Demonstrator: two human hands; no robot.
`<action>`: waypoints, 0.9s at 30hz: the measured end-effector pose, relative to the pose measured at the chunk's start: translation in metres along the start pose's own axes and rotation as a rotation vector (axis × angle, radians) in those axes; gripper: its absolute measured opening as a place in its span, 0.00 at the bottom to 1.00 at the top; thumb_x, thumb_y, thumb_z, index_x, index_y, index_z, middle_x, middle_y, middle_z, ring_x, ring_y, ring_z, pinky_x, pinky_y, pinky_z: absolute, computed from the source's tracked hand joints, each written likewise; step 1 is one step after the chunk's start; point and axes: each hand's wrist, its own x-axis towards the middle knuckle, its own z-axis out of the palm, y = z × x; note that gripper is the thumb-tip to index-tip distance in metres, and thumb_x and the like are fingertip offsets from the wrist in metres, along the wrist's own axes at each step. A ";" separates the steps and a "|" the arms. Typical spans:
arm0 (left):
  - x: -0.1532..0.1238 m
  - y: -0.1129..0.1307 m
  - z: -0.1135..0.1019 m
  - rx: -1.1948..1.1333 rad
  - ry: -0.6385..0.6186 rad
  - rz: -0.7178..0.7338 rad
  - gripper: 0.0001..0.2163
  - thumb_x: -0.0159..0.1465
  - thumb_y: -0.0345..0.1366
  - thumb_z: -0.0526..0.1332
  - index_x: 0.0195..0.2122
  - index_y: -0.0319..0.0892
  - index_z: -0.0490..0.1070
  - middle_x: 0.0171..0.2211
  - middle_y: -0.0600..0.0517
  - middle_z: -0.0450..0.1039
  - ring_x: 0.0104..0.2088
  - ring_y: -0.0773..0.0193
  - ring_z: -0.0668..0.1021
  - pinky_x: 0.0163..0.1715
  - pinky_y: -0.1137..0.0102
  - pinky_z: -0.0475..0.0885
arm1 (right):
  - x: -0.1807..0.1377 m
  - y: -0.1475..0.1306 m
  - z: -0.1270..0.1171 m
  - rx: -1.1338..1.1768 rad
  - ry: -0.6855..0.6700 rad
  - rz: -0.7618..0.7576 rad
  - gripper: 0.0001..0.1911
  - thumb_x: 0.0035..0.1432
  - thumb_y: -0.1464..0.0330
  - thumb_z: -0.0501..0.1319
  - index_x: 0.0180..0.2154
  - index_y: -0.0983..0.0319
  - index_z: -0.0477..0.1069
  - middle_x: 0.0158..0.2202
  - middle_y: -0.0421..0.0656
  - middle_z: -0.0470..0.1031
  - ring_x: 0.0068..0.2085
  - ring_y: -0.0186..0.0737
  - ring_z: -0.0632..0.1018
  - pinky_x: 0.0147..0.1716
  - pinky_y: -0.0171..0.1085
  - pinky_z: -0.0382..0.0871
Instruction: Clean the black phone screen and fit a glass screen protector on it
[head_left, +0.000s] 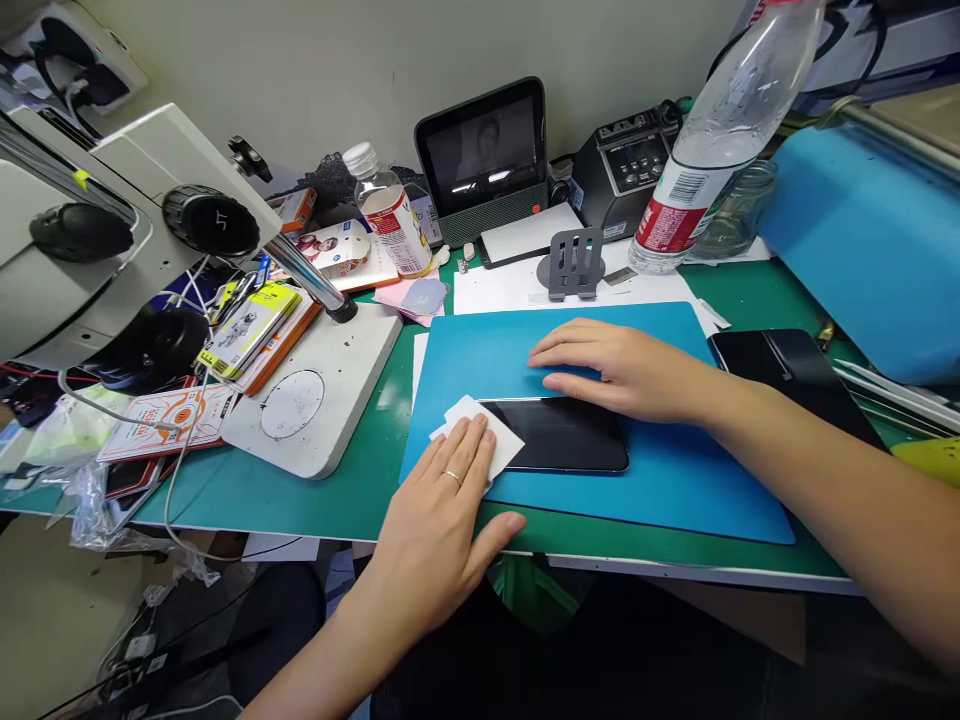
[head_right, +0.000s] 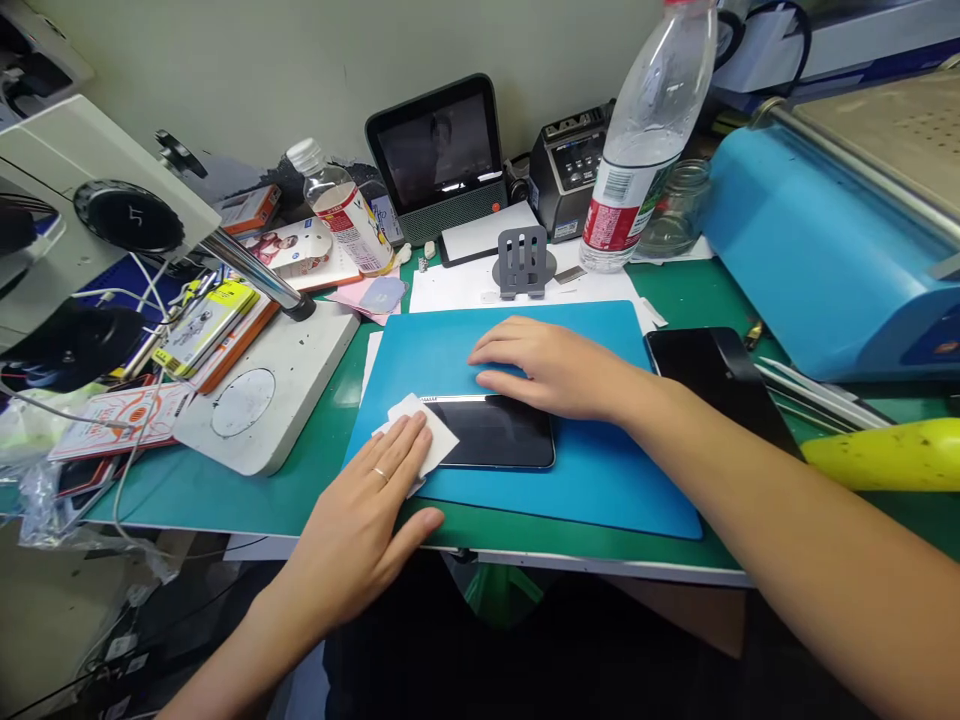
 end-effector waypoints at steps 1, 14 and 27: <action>-0.004 0.000 -0.002 0.008 -0.010 -0.010 0.30 0.80 0.49 0.48 0.73 0.31 0.57 0.74 0.37 0.59 0.74 0.43 0.65 0.67 0.48 0.73 | 0.000 0.000 0.001 0.002 0.000 0.002 0.21 0.74 0.57 0.55 0.52 0.62 0.82 0.54 0.51 0.84 0.57 0.53 0.81 0.57 0.52 0.75; 0.015 0.014 -0.001 -0.032 -0.028 0.007 0.35 0.78 0.55 0.46 0.71 0.26 0.60 0.73 0.32 0.59 0.73 0.41 0.66 0.68 0.49 0.72 | 0.001 0.004 0.002 0.045 0.039 0.024 0.21 0.72 0.56 0.57 0.52 0.60 0.82 0.54 0.51 0.84 0.57 0.54 0.80 0.58 0.54 0.73; 0.038 0.001 -0.005 -0.156 -0.073 0.063 0.38 0.77 0.58 0.48 0.72 0.26 0.59 0.74 0.33 0.56 0.75 0.41 0.60 0.71 0.47 0.67 | 0.000 0.005 0.003 0.036 0.037 0.034 0.25 0.74 0.53 0.55 0.53 0.62 0.81 0.55 0.53 0.83 0.59 0.54 0.79 0.60 0.54 0.71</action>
